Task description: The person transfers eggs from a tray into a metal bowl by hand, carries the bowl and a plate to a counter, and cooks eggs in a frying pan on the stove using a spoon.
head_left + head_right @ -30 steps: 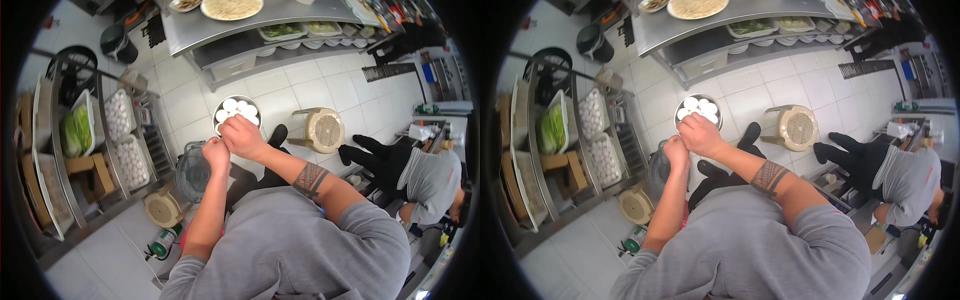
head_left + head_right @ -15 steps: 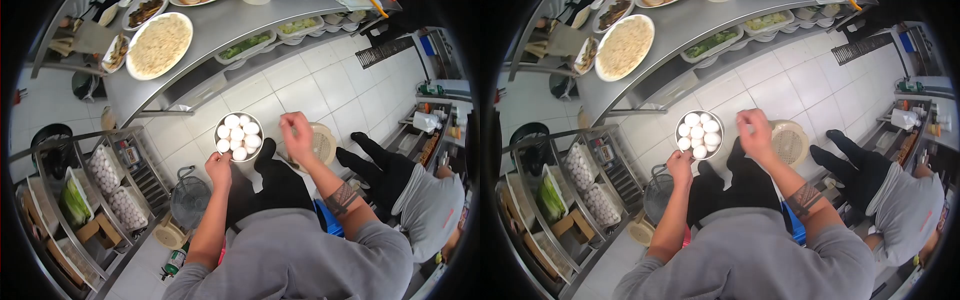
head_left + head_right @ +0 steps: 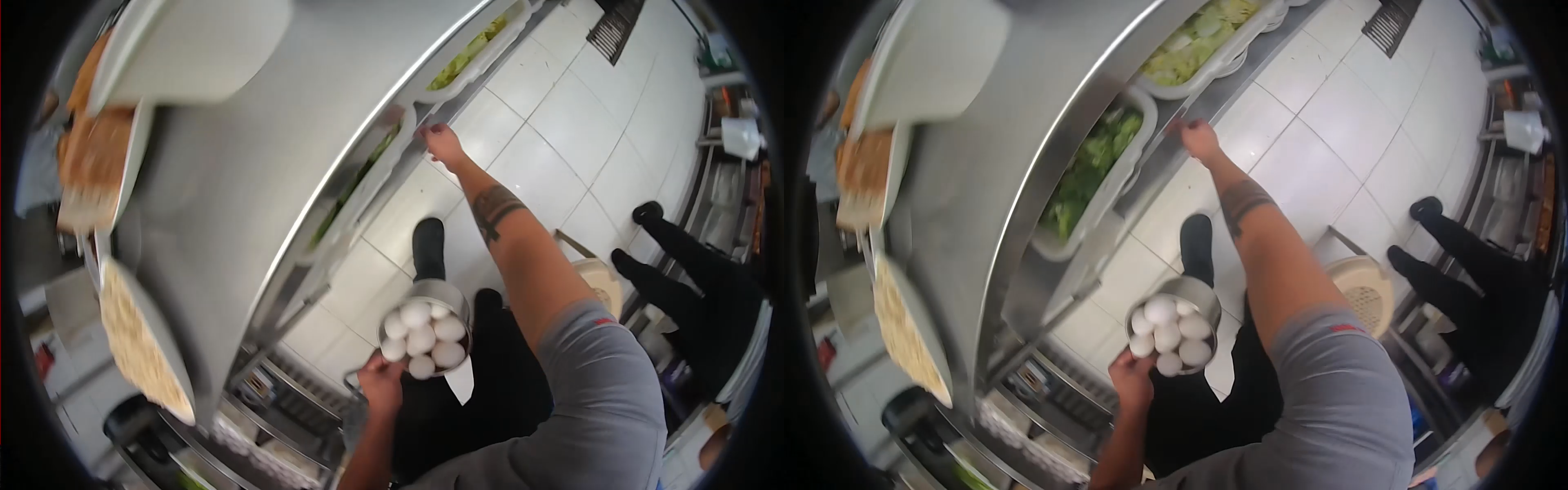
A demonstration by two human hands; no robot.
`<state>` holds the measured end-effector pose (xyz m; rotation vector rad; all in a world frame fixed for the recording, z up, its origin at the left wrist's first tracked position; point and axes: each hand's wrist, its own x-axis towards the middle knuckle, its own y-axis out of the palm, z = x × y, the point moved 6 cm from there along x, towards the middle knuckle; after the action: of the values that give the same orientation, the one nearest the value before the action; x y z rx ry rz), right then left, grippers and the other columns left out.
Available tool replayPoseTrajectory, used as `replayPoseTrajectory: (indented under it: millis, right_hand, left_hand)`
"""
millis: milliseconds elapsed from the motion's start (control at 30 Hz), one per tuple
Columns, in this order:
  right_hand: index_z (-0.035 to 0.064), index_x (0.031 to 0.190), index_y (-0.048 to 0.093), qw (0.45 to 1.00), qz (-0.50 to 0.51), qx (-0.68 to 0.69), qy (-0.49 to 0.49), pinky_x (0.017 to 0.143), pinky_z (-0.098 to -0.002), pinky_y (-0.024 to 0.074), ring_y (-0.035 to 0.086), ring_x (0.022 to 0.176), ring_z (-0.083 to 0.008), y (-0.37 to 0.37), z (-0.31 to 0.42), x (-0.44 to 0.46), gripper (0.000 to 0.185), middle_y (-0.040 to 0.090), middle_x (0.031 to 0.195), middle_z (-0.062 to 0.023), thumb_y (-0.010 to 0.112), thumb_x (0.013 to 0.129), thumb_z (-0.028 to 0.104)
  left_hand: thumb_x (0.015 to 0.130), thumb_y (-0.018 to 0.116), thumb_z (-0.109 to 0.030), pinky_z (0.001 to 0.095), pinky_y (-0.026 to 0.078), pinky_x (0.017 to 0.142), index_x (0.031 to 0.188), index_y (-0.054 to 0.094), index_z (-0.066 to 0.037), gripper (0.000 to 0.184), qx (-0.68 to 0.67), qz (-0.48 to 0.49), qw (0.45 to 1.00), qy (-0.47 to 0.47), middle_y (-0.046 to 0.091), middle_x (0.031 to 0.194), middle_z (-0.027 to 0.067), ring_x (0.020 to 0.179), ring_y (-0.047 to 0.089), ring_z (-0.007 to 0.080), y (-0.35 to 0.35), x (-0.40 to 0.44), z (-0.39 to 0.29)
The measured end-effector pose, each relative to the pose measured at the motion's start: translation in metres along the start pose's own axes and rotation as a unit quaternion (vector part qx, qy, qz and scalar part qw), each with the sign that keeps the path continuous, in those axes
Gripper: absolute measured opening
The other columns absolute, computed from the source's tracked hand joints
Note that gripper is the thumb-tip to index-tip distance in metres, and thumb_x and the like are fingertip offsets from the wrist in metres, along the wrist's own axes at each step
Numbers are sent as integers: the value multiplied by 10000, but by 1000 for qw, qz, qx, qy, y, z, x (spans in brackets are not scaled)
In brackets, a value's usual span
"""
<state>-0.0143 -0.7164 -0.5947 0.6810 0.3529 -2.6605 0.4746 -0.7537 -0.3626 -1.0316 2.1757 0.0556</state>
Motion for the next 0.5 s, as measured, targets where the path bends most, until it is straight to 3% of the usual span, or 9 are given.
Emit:
replayPoseTrajectory:
  millis: [33, 133, 167, 267, 333, 433, 467, 500]
  right_hand:
    - [-3, 1288, 589, 1000, 0, 25, -9, 697, -390, 598, 684, 833, -238, 10, -8, 45, 572, 693, 1029, -134, 643, 990, 482]
    - [40, 1167, 694, 950, -25, 308, -52, 673, -411, 591, 727, 776, -304, 56, -72, 182, 469, 734, 1097, -178, 753, 853, 383]
    - [40, 1167, 694, 948, -30, 314, -47, 673, -411, 591, 727, 776, -304, 62, -78, 190, 469, 734, 1097, -178, 753, 853, 383]
    - [73, 1181, 705, 982, -128, 110, -83, 840, -417, 568, 711, 964, -342, 48, -59, 174, 496, 734, 1129, -178, 797, 787, 360]
    - [94, 1190, 712, 975, -191, -44, -106, 951, -421, 553, 701, 1089, -367, 22, -31, 151, 525, 734, 1150, -177, 826, 743, 345]
    - [86, 1169, 717, 964, -150, -145, -163, 936, -425, 562, 694, 1078, -390, -3, 0, 122, 539, 735, 1158, -187, 836, 717, 355]
    - [85, 1169, 717, 964, -156, -146, -157, 936, -425, 562, 694, 1078, -390, -1, 0, 129, 539, 735, 1158, -187, 836, 717, 355]
    - [81, 1129, 733, 962, -160, 16, -219, 915, -433, 570, 700, 1050, -398, 11, -25, 161, 493, 744, 1108, -191, 827, 720, 340]
  left_hand:
    - [853, 784, 55, 281, 530, 776, 910, 750, 24, 74, 15, 11, 1000, 0, 718, 857, -6, 812, 629, 82, 2, 8, -8]
    - [846, 785, 65, 294, 564, 787, 953, 761, 20, 118, 55, 17, 998, -6, 749, 902, 25, 836, 672, 99, 0, 23, -22]
    - [847, 784, 73, 306, 584, 786, 975, 768, 16, 141, 61, 17, 998, 0, 764, 920, 47, 848, 693, 110, -1, 31, -27]
    - [803, 788, 122, 338, 570, 874, 1028, 764, 48, 238, 68, 30, 997, -10, 769, 999, 72, 928, 708, 155, -11, 44, -27]
    - [801, 787, 126, 338, 569, 877, 1034, 764, 47, 247, 81, 42, 996, -4, 768, 1002, 72, 930, 706, 156, -11, 50, -34]
    - [803, 781, 129, 337, 568, 881, 1042, 762, 46, 254, 92, 58, 994, 7, 766, 1011, 71, 934, 703, 154, -1, 42, -62]
    - [806, 776, 128, 336, 566, 882, 1044, 762, 46, 252, 90, 66, 994, 4, 765, 1016, 72, 937, 701, 151, 5, 41, -73]
    - [806, 776, 128, 336, 566, 882, 1044, 762, 46, 252, 93, 74, 993, 2, 765, 1016, 72, 937, 701, 151, 10, 42, -82]
